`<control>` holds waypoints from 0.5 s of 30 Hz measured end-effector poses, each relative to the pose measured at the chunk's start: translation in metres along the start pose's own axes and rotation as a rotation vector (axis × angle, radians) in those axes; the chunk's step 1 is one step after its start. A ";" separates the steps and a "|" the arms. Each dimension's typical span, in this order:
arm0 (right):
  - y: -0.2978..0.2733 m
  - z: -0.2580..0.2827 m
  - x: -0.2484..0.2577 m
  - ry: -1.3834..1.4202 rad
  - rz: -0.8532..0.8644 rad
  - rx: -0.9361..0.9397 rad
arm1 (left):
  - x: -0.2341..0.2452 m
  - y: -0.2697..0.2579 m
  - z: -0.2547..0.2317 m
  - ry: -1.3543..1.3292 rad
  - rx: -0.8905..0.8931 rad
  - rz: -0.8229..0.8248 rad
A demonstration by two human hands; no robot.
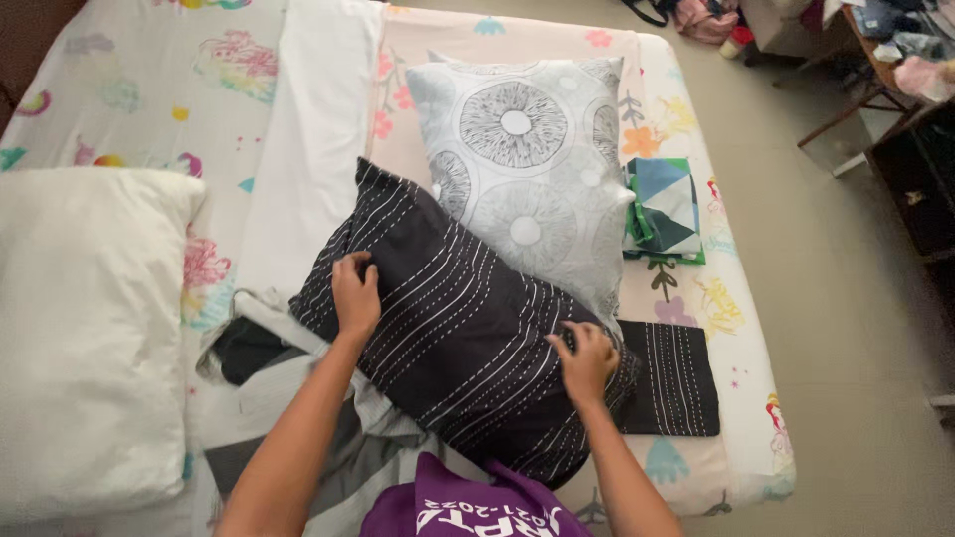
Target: The person inserts a white pillow into a dark patterned pillowcase on a bed. They repeatedly pull the fabric over the pillow, adjust the corners, and smooth the surface until the pillow is fully encased.
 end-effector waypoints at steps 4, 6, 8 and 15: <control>0.007 0.013 -0.009 0.054 0.245 -0.184 | -0.015 0.020 -0.024 0.106 0.052 0.052; 0.006 -0.008 -0.010 0.172 0.156 -0.244 | -0.022 0.025 -0.026 0.173 0.092 0.049; 0.004 -0.055 -0.006 0.367 0.045 -0.371 | -0.026 0.029 -0.020 0.198 0.059 0.031; -0.013 -0.175 -0.046 0.313 -0.185 -0.674 | -0.034 0.015 0.018 0.203 0.066 0.084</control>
Point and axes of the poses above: each hand's wrist, its own y-axis towards the middle knuckle, its own x-axis out of the back of the hand, z = x × y, the point moved 3 cm from there along y, towards the middle knuckle, and after that the axes turned 14 degrees about -y, right-handed, at the moved point
